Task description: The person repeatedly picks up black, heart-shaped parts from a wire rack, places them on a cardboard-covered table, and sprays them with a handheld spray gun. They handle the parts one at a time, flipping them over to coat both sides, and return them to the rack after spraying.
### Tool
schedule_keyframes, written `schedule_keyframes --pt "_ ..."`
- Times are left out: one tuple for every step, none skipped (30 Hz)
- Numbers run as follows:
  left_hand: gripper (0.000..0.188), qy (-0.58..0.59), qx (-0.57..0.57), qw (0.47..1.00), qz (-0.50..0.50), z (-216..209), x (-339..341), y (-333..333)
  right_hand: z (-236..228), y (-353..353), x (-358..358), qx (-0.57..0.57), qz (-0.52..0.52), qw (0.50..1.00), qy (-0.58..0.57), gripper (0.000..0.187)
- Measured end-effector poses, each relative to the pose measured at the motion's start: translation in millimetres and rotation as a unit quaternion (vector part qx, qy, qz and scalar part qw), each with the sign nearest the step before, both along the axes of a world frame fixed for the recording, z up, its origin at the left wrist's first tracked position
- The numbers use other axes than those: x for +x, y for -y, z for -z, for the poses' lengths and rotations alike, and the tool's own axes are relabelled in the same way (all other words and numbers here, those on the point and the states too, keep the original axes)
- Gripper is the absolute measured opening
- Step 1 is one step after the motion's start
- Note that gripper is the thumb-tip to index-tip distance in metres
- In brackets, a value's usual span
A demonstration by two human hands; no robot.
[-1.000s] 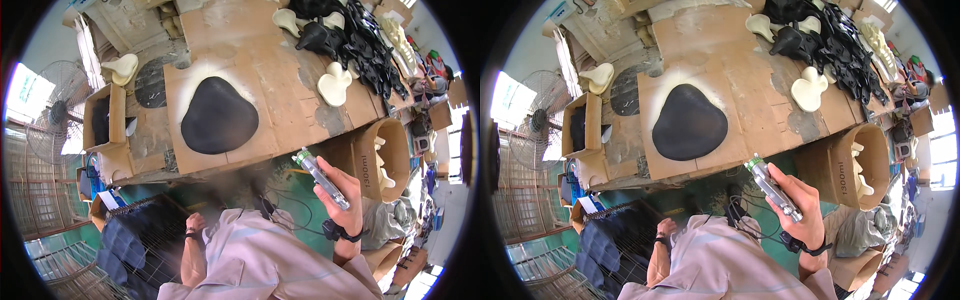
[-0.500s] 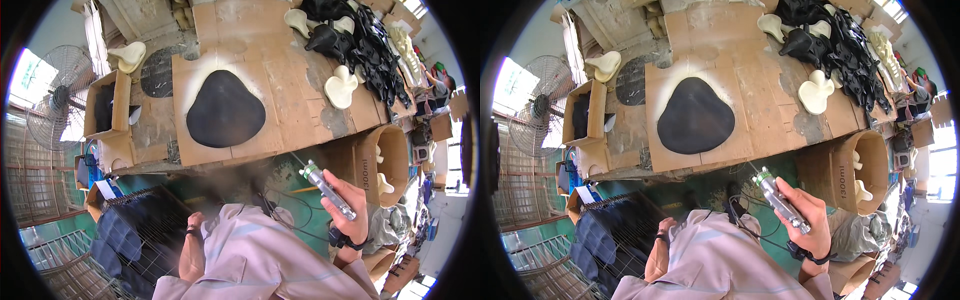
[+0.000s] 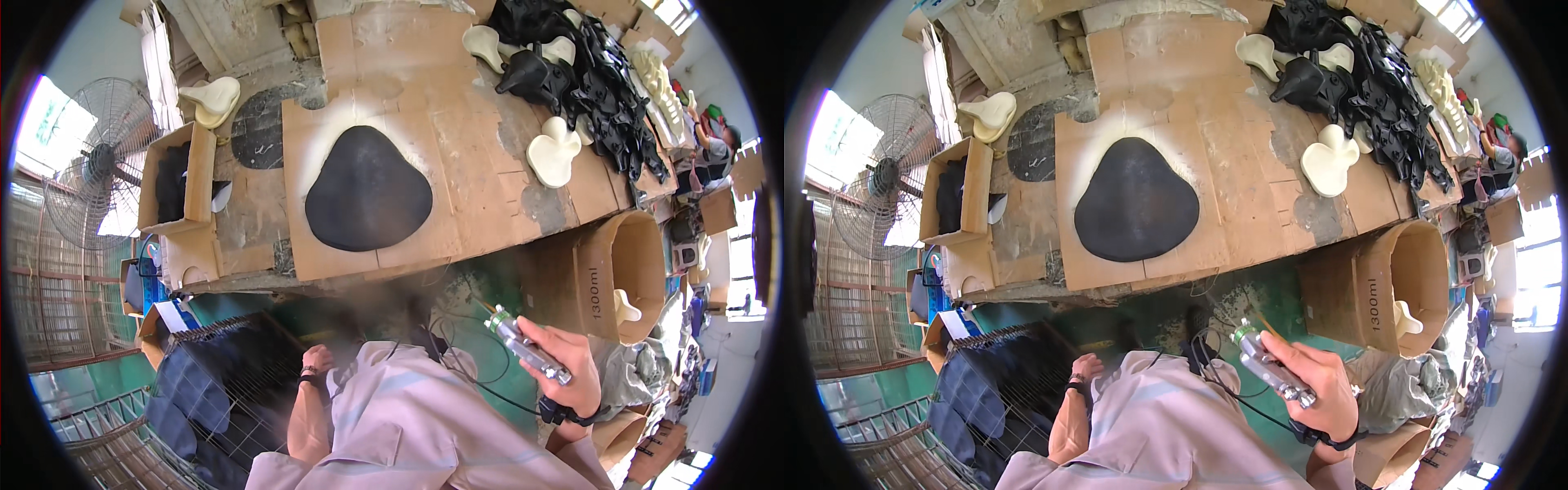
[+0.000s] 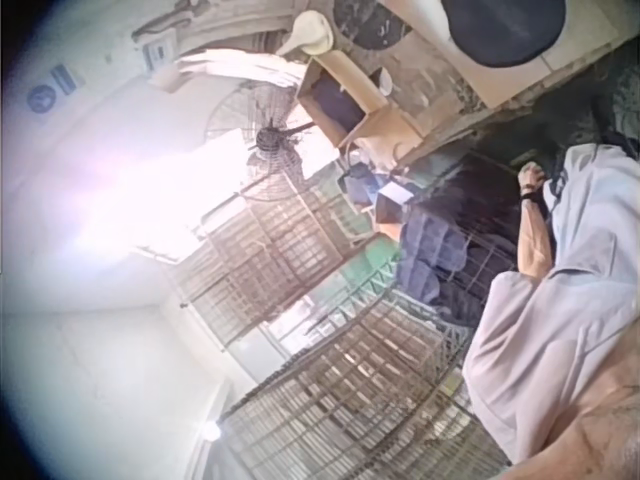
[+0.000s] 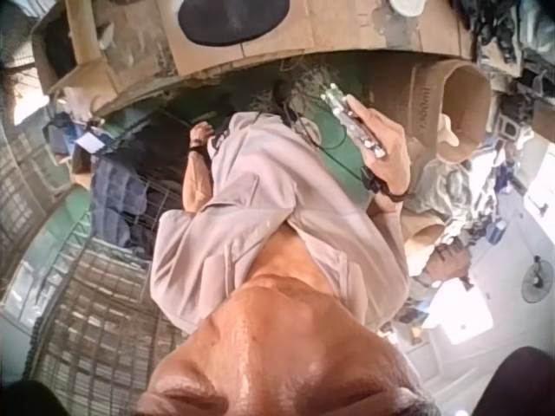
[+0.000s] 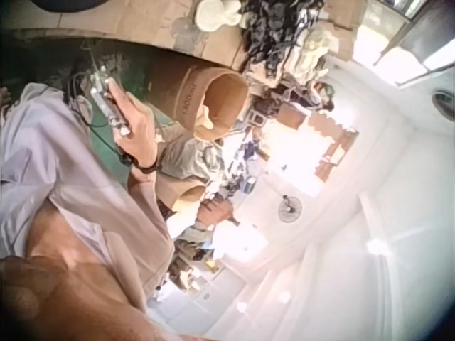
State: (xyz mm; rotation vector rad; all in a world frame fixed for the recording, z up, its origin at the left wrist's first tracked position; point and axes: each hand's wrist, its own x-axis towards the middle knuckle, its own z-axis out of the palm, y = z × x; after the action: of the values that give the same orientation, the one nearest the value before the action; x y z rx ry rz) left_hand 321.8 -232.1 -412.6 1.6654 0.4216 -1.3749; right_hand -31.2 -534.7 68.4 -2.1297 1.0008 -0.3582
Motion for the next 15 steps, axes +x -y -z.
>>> schedule_keyframes --pt "0.008 -0.045 -0.041 0.998 -0.009 11.8 8.7 -7.4 -1.9 1.1 -0.8 0.005 0.0 1.0 0.001 0.063" --pt "0.007 -0.014 -0.059 0.997 0.049 22.7 8.0 -18.2 -4.8 2.7 -0.7 0.01 0.0 1.0 0.002 0.064" --pt "0.007 0.013 -0.081 0.99 0.115 22.0 5.8 -9.9 -7.6 3.3 0.5 0.01 0.01 1.0 -0.002 0.064" --pt "0.007 0.047 -0.098 0.979 0.172 31.6 8.4 -20.3 -6.0 5.9 5.8 -0.001 0.021 0.999 0.026 0.064" --pt "0.007 0.111 -0.123 0.958 0.235 42.3 12.4 -27.0 -4.0 8.9 13.6 -0.012 0.033 0.998 0.054 0.064" --pt "0.007 0.18 -0.143 0.927 0.296 61.5 17.6 -37.0 -6.6 11.6 18.2 -0.023 0.049 0.995 0.079 0.064" --pt "0.007 0.254 -0.155 0.891 0.343 77.0 22.7 -50.0 -7.2 15.1 19.2 -0.026 0.047 0.994 0.093 0.063" --pt "0.006 0.245 -0.173 0.897 0.325 78.9 21.3 -46.3 -8.4 13.4 17.6 -0.034 0.059 0.993 0.095 0.063" --pt "0.005 0.237 -0.191 0.902 0.308 80.5 22.8 -41.7 -9.7 11.6 15.6 -0.042 0.071 0.992 0.097 0.062" --pt "0.005 0.132 -0.15 0.956 0.213 78.5 23.5 -34.5 -8.9 10.7 12.9 -0.048 0.08 0.991 0.099 0.061" --pt "0.005 0.018 -0.104 0.988 0.115 60.2 17.9 -14.1 -3.6 8.4 10.9 -0.047 0.082 0.991 0.094 0.061" --pt "0.009 0.021 -0.052 0.997 0.058 39.9 1.8 3.8 1.6 6.6 8.0 -0.046 0.083 0.991 0.089 0.061" --pt "0.01 -0.005 -0.056 0.998 0.015 36.6 6.0 -3.9 3.7 8.5 7.0 -0.038 0.071 0.992 0.096 0.06" --pt "0.011 -0.036 -0.066 0.997 -0.018 38.5 10.2 -2.2 4.5 6.8 4.6 -0.027 0.076 0.992 0.097 0.06" --pt "0.009 -0.017 -0.046 0.999 0.018 38.4 11.4 -5.5 5.9 3.9 1.9 -0.017 0.081 0.992 0.098 0.06"
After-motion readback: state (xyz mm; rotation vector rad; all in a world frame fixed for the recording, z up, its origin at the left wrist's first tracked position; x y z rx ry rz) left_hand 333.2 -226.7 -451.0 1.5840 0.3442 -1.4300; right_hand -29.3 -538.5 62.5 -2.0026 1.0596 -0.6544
